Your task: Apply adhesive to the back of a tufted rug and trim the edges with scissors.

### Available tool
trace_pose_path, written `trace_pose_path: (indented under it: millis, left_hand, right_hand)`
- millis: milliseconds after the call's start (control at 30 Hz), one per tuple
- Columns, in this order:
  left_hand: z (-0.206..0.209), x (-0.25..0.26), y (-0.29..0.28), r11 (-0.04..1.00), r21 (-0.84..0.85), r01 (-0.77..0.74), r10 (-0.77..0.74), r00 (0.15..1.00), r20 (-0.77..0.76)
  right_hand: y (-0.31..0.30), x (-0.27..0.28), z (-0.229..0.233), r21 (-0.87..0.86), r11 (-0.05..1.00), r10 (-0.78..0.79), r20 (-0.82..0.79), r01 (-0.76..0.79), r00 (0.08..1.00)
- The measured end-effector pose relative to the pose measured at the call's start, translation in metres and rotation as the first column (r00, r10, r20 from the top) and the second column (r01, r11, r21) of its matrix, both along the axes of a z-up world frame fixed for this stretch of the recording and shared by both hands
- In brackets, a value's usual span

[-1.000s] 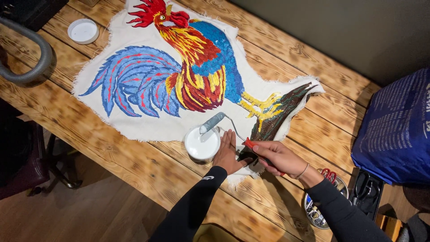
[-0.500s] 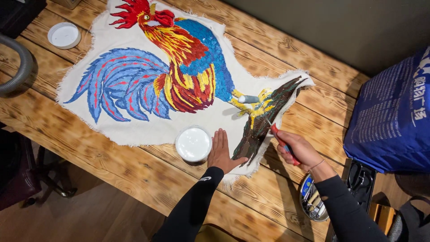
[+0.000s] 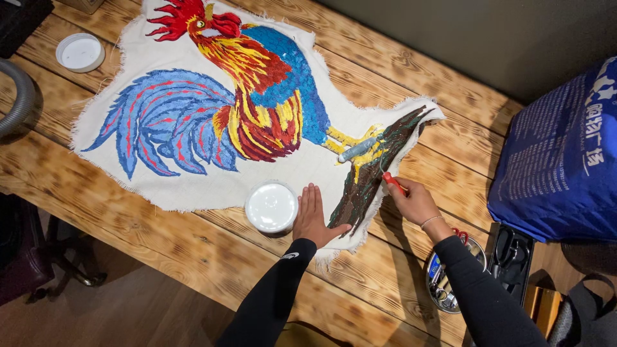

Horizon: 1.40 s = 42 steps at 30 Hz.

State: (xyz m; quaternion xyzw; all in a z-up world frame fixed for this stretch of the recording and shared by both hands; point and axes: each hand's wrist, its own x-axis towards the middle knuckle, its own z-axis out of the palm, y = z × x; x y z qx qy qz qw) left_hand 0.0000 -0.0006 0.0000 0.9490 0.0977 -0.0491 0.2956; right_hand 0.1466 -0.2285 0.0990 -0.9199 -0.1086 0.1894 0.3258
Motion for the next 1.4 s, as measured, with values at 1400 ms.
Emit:
trace_pose_path:
  millis: [1400]
  left_hand:
    - [-0.002, 0.001, 0.0, 1.0, -0.004, 0.008, -0.008, 1.0, -0.009]
  right_hand:
    - [0.011, 0.001, 0.032, -0.14, 0.989, -0.028, 0.079, 0.039, 0.996]
